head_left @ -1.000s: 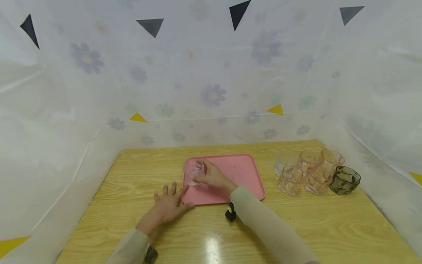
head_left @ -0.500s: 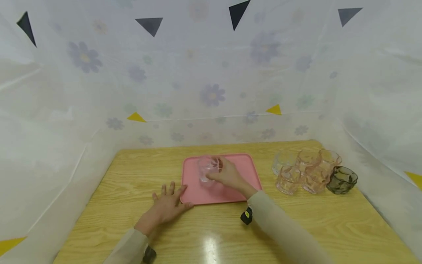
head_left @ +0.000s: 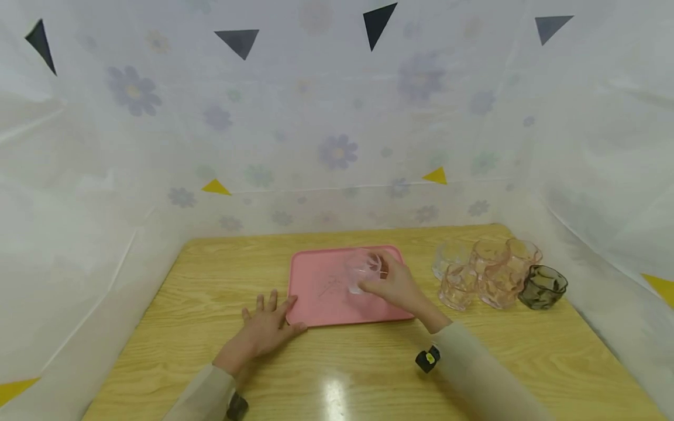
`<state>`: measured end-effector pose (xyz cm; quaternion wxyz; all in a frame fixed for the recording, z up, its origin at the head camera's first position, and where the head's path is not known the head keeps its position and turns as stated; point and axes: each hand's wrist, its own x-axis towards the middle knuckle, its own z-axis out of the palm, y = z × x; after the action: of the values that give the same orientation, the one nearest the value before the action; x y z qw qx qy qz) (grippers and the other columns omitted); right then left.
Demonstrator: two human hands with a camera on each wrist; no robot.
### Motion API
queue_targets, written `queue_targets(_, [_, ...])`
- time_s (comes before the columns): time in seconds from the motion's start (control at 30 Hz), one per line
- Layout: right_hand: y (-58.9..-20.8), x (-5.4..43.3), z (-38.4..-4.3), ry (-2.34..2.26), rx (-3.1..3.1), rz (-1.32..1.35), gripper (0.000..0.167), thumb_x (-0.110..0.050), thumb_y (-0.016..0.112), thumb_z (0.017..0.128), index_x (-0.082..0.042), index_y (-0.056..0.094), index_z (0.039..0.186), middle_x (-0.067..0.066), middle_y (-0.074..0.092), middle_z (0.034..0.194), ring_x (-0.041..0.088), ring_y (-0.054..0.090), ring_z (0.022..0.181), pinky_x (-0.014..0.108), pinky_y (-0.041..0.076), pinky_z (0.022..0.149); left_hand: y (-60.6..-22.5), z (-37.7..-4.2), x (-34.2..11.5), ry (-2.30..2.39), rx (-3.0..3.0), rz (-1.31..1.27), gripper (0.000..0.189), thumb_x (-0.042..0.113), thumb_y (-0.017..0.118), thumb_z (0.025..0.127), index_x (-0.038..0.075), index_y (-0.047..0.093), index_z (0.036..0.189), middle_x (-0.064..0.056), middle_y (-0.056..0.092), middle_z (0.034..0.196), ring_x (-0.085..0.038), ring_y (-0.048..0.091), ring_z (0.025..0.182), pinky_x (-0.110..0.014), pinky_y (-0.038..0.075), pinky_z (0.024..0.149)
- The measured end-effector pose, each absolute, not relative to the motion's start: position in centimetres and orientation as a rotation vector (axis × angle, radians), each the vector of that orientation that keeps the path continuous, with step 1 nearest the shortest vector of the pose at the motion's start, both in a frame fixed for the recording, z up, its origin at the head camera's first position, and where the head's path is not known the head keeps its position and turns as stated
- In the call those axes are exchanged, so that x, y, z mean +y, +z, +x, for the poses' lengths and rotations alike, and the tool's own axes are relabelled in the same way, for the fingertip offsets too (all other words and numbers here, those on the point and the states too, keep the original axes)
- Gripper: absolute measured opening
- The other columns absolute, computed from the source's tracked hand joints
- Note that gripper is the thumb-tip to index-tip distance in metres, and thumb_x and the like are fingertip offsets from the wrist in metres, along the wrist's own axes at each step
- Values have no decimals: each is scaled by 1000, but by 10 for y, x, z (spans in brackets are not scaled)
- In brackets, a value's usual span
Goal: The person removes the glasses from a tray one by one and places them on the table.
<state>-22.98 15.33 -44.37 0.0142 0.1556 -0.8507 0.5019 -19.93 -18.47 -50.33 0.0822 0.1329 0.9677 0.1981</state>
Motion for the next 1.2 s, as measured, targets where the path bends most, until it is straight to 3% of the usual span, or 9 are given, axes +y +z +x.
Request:
queue_targets(0.17, [-450,173,-217,1563,-2644,488,72,-28,85,89,-13,51,151,21,58,151,37,62,131,56,52,109,-496,-194,-184,612,2883,417,85,74,53,98,21,40,164,-36,22,169,-70,12,151,-93,5,109])
queue_targets(0.37, [-457,201,-198,1516,-2660,455,76,-26,84,91,-6,47,154,24,59,149,43,60,133,57,54,107,-515,-198,-187,651,2923,457,90,84,45,94,28,39,164,-37,22,168,-73,13,149,-95,5,106])
queue_targets(0.5, [-459,217,-187,1461,-2674,457,77,-25,83,92,-3,45,155,25,58,150,46,60,133,58,54,105,-515,-197,-188,648,2935,458,89,83,47,95,27,41,164,-38,24,167,-73,15,148,-95,6,105])
queue_targets(0.73, [-462,243,-164,1346,-2718,370,79,-31,84,92,-3,46,155,22,59,150,43,60,135,56,53,107,-518,-200,-189,637,2926,458,88,82,48,94,30,39,164,-37,24,168,-74,13,148,-96,7,104])
queue_targets(0.97, [-463,270,-143,1290,-2747,252,81,-36,84,92,-6,44,156,21,58,152,41,60,136,54,53,106,-508,-198,-186,637,2904,440,87,77,52,96,23,41,164,-38,22,167,-72,12,149,-94,5,106])
queue_targets(1.2, [-465,293,-126,1216,-2767,154,82,-38,84,91,-6,45,157,21,58,152,44,59,135,26,57,101,-492,-196,-184,590,2883,429,87,74,51,98,21,38,165,-38,21,168,-71,12,151,-92,5,109])
